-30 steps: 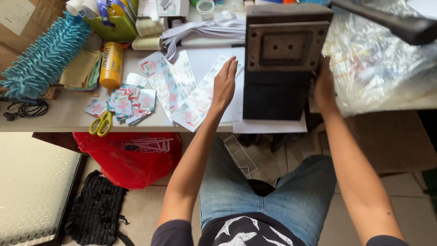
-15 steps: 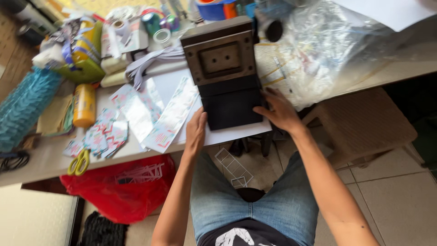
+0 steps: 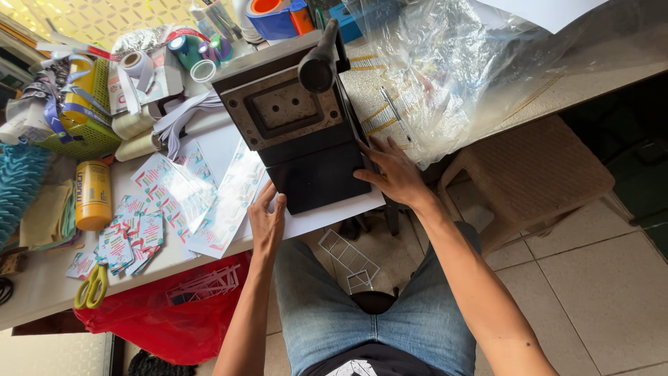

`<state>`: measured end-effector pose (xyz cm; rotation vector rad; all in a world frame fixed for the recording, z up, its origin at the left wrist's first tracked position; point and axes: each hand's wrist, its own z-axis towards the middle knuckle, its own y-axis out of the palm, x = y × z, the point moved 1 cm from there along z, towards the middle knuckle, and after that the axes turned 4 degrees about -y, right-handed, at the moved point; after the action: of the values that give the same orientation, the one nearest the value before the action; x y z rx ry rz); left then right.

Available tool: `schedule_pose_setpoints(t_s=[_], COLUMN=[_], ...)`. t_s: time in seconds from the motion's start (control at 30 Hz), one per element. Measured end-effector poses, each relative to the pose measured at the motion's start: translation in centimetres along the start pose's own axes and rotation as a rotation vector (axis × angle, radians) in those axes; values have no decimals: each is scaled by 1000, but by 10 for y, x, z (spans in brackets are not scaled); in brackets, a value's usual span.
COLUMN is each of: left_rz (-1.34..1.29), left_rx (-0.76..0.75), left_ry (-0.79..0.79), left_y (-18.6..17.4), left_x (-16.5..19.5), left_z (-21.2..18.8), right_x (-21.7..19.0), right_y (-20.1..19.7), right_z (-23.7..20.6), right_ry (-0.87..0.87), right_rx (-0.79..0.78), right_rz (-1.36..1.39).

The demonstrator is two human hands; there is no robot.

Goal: The person sits at a workbench and uses a hand-operated die cutting press to punch small printed label cards from long printed sheets. They align each sheet in the press, pull the lever to cut, remove the cut cards, and stack the finished labels on the table.

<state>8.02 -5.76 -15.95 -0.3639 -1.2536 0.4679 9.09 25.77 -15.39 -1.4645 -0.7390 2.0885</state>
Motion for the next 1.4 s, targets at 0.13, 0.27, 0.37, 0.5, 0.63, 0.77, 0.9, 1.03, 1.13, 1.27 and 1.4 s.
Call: schedule_pose_setpoints(t_s=[0.13,0.27,0.37,0.5,0.63,0.77,0.9,1.03,1.13,1.27,1.4], left_rz=[-5,-39,-22,-48,-218,-137,-207,-183,-234,-171,-333], left_rx=[19,30,44,1,-26,57,120,320,350,611,756], left_ry=[51,25,30,-7,-77,74,58,218,237,65,-353], left_y=[0,0,0,-1,-3,-9,-22,-40,-39,-44,-82], left_x=[-7,-14,-17,-19,-14,1,19,40,48,23,-28], left_z=[0,-2,-3,0,3,1,-6,-30,-69,-122,-124], right_x=[-4,-6,-4,4,12,14,2,-30,-59,-80,-76], right_y=[-4,-6,-6,-4,-2,0,-2,0,16,57,82], right_z=[0,1,0,2,6,8,10,-6,-52,-135,-197], right_ry=[-78,-48,-46,-74,-157,-178,-9,-91,-245,-112,195], right_rx=[19,2,-4,-30,7,-12,-14,144,398,178,-43], right_rz=[-2,7,31,77,54,38,34,84,290,450,351])
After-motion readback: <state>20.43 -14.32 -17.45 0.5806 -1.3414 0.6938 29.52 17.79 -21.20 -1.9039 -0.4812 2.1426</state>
